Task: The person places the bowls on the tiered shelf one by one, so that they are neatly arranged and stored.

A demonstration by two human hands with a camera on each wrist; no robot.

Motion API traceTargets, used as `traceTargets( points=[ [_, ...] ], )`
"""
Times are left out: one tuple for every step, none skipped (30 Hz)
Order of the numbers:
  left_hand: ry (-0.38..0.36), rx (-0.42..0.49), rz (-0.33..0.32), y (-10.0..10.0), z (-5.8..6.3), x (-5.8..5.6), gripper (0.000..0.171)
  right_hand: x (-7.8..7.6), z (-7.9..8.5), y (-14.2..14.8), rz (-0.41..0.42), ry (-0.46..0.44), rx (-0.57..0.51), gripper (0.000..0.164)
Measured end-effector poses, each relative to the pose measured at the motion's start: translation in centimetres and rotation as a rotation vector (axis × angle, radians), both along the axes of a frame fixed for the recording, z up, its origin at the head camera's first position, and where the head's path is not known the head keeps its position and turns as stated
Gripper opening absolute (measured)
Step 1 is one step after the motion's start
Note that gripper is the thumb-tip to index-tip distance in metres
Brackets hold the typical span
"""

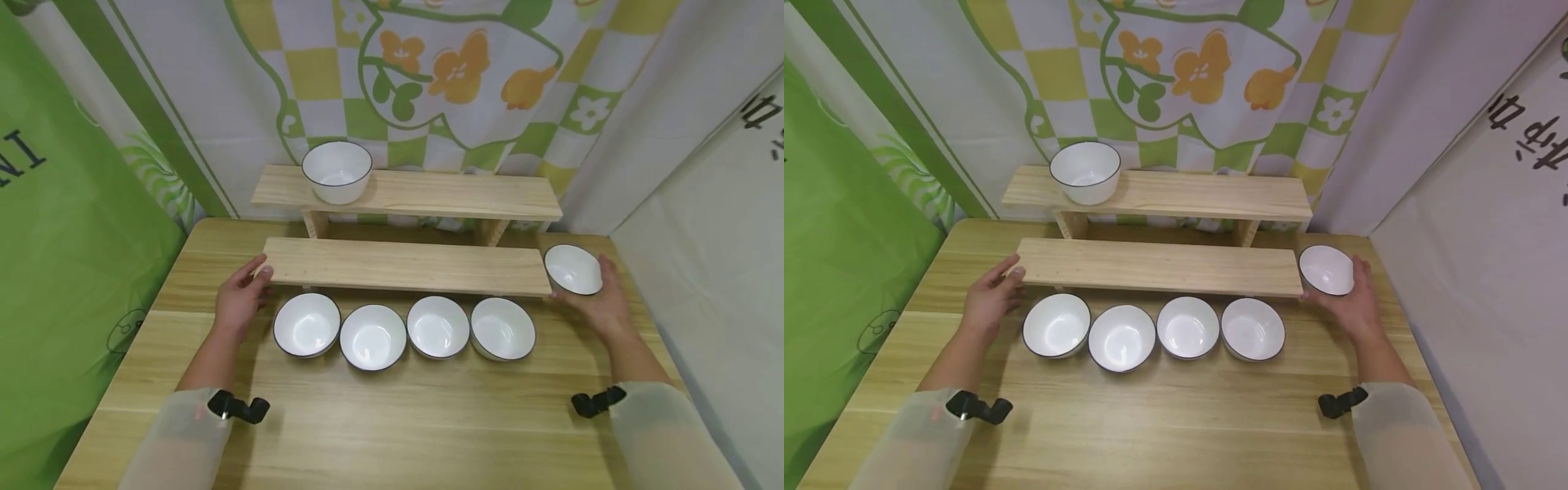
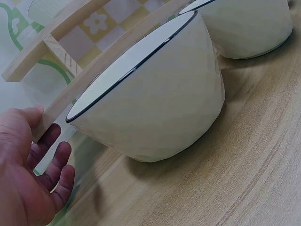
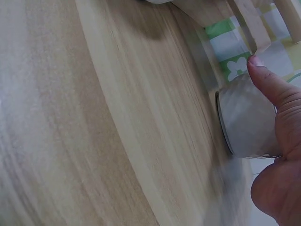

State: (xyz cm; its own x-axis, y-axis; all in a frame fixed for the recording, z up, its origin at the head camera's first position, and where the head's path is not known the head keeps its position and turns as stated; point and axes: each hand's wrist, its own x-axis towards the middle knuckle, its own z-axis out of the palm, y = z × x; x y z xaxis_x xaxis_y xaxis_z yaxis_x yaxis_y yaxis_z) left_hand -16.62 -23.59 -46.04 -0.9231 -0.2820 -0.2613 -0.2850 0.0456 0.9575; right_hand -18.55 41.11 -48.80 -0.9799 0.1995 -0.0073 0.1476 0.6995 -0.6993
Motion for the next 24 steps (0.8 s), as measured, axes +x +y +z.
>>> traceTargets(
  points=[
    [-0.004, 0.003, 0.002, 0.0, 0.0, 0.0, 0.055, -0.1, -0.1, 0.0, -0.004, -0.003, -0.006, 0.13],
    [-0.007, 0.003, 0.003, 0.0, -0.1, -0.1, 0.055, -0.2, -0.2, 0.1, -0.009, -0.007, -0.012, 0.13],
    [-0.01, 0.001, 0.003, -0.1, -0.1, -0.1, 0.055, -0.3, -0.3, 0.1, -0.015, -0.01, -0.021, 0.13],
    [-0.012, 0.002, 0.004, -0.1, -0.2, -0.2, 0.055, -0.4, -0.4, 0.1, -0.02, -0.015, -0.028, 0.129],
    [-0.013, 0.003, 0.003, -0.2, -0.2, -0.2, 0.055, -0.5, -0.5, 0.1, -0.024, -0.018, -0.037, 0.129],
    [-0.014, 0.004, 0.003, -0.3, -0.4, -0.3, 0.055, -0.6, -0.5, 0.1, -0.03, -0.021, -0.047, 0.129],
    [-0.014, 0.001, 0.002, -0.4, -0.6, -0.4, 0.056, -0.6, -0.6, 0.1, -0.033, -0.024, -0.057, 0.128],
    [-0.013, 0.002, 0.002, -0.4, -0.6, -0.4, 0.055, -0.7, -0.6, 0.1, -0.034, -0.028, -0.064, 0.128],
    [-0.013, 0.003, 0.002, -0.4, -0.6, -0.4, 0.055, -0.7, -0.6, 0.1, -0.034, -0.035, -0.07, 0.128],
    [-0.012, 0.005, 0.002, -0.4, -0.6, -0.4, 0.056, -0.7, -0.6, 0.1, -0.034, -0.04, -0.073, 0.128],
    [-0.011, 0.008, 0.002, -0.4, -0.5, -0.4, 0.056, -0.7, -0.6, 0.1, -0.035, -0.045, -0.078, 0.128],
    [-0.01, 0.011, 0.002, -0.4, -0.5, -0.4, 0.055, -0.7, -0.6, 0.1, -0.037, -0.049, -0.08, 0.128],
    [-0.009, 0.014, 0.002, -0.3, -0.4, -0.3, 0.055, -0.7, -0.6, 0.1, -0.039, -0.052, -0.081, 0.128],
    [-0.007, 0.018, 0.003, -0.2, -0.2, -0.3, 0.055, -0.7, -0.6, 0.1, -0.04, -0.055, -0.076, 0.128],
    [-0.007, 0.02, 0.002, -0.2, -0.2, -0.3, 0.055, -0.7, -0.6, 0.1, -0.043, -0.059, -0.071, 0.128],
    [-0.005, 0.023, 0.002, -0.2, -0.2, -0.3, 0.055, -0.7, -0.6, 0.1, -0.045, -0.062, -0.065, 0.128],
    [-0.004, 0.024, 0.002, -0.2, -0.2, -0.2, 0.055, -0.7, -0.7, 0.1, -0.047, -0.063, -0.059, 0.128],
    [-0.002, 0.028, 0.002, -0.2, -0.2, -0.3, 0.055, -0.7, -0.7, 0.2, -0.048, -0.066, -0.049, 0.128],
    [-0.001, 0.031, 0.002, -0.2, -0.3, -0.3, 0.055, -0.7, -0.7, 0.2, -0.051, -0.069, -0.04, 0.128],
    [-0.001, 0.035, 0.005, -0.3, -0.4, -0.3, 0.055, -0.7, -0.8, 0.2, -0.052, -0.072, -0.03, 0.128],
    [0.0, 0.04, 0.007, -0.3, -0.6, -0.4, 0.055, -0.6, -0.8, 0.3, -0.054, -0.073, -0.027, 0.128],
    [0.001, 0.047, 0.01, -0.4, -0.8, -0.4, 0.055, -0.6, -0.8, 0.3, -0.055, -0.071, -0.026, 0.127],
    [0.002, 0.053, 0.012, -0.5, -1.0, -0.5, 0.055, -0.6, -0.9, 0.4, -0.056, -0.068, -0.028, 0.127],
    [0.003, 0.062, 0.017, -0.6, -1.3, -0.7, 0.056, -0.5, -0.9, 0.4, -0.059, -0.066, -0.029, 0.127]
  ],
)
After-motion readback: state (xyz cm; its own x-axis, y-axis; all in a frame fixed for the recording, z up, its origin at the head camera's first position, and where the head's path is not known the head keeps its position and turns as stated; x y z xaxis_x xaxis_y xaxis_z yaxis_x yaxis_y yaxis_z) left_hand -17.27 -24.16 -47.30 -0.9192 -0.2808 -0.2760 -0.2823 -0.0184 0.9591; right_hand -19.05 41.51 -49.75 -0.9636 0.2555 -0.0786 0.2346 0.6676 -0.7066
